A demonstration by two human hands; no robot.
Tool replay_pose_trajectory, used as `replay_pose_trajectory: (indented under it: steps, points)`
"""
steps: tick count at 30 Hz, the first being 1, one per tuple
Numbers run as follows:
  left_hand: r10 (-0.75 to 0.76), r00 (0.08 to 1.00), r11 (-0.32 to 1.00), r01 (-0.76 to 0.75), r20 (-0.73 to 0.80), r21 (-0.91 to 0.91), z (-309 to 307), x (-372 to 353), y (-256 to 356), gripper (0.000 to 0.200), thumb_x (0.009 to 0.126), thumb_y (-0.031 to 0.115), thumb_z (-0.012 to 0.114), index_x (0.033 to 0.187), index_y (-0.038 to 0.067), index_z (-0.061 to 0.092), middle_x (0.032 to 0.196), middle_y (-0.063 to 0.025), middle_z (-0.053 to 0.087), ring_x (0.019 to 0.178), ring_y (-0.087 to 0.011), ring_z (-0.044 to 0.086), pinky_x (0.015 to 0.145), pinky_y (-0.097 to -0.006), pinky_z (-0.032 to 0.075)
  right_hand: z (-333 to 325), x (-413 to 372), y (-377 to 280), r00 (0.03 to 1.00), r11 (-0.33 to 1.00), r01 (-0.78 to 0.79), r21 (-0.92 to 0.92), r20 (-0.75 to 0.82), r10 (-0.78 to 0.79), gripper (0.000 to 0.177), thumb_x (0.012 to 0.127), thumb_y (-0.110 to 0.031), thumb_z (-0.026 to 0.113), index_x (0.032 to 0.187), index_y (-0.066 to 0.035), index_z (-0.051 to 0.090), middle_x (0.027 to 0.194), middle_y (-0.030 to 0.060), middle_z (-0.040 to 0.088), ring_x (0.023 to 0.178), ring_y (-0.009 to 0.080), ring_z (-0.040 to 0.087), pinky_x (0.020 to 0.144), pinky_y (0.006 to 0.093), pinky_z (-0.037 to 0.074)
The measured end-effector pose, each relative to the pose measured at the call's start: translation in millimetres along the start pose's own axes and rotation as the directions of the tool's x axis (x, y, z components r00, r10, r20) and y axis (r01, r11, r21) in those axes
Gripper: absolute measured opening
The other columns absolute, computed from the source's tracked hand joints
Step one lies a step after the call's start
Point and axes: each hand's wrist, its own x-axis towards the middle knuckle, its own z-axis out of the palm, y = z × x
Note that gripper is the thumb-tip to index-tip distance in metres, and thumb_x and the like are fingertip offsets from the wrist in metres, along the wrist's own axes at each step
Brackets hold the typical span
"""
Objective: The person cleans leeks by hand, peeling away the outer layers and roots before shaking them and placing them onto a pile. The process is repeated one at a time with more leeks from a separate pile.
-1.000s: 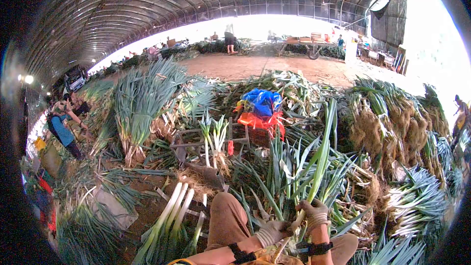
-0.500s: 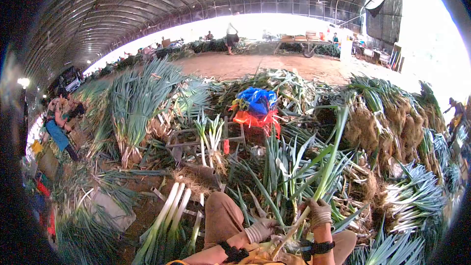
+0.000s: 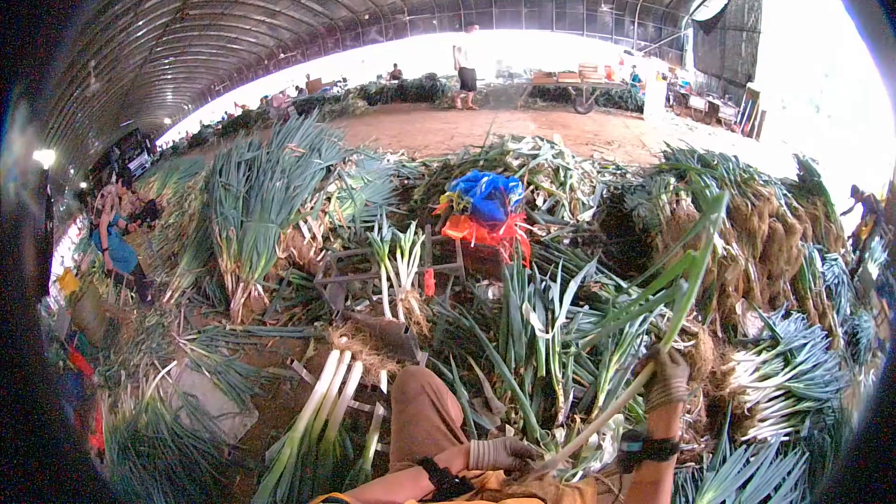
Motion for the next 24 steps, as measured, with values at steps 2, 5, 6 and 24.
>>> replay_pose_trajectory:
  steps: [2,5,6,24]
  points:
    - [-0.068,0.968,0.988,0.032,0.242,0.15,-6.0,-9.5,-16.8,0.02,0.071,0.016,0.057,0.087,0.004,0.058,0.074,-0.0105,0.059,0.061,-0.0204,0.05,0.058,-0.032,0.043,-13.1,19.2,-38.5,0.994,0.994,0.106,0.035,-0.028,-0.105,0.017,0.078,-0.02,0.057,0.077,-0.004,0.051,0.054,0.0058,0.049,0.043,0.0184,0.048,0.04,0.0269,0.042]
    - [-0.425,0.89,0.81,0.292,0.166,0.508,-10.5,-25.9,84.1,0.019,0.073,0.014,0.058,0.089,0.005,0.06,0.076,-0.01,0.061,0.067,-0.0138,0.054,0.064,-0.0288,0.045,-18.8,36.3,-109.6,0.951,0.954,0.292,0.067,-0.121,-0.283,0.015,0.078,-0.022,0.058,0.075,-0.008,0.052,0.055,0.0,0.049,0.043,0.01,0.045,0.038,0.0213,0.037]
    - [-0.406,0.912,0.818,0.334,0.06,0.469,-16.5,-26.0,86.4,0.019,0.072,0.017,0.059,0.087,0.006,0.061,0.073,-0.0102,0.06,0.064,-0.0142,0.054,0.063,-0.0287,0.045,-13.4,27.6,-128.6,0.952,0.957,0.284,0.065,-0.136,-0.273,0.013,0.079,-0.019,0.058,0.074,-0.009,0.052,0.055,-0.0013,0.048,0.043,0.0096,0.044,0.038,0.0205,0.035]
    - [-0.202,0.975,0.889,0.144,-0.088,-0.435,22.4,30.7,140.7,0.025,0.081,0.022,0.059,0.094,0.001,0.058,0.079,0.0001,0.058,0.074,-0.0076,0.053,0.067,-0.0241,0.045,109.5,-111.0,-28.1,0.984,0.996,-0.088,-0.001,0.157,0.087,0.011,0.078,-0.006,0.055,0.082,0.004,0.053,0.06,0.0083,0.055,0.048,0.0157,0.053,0.043,0.0249,0.044]
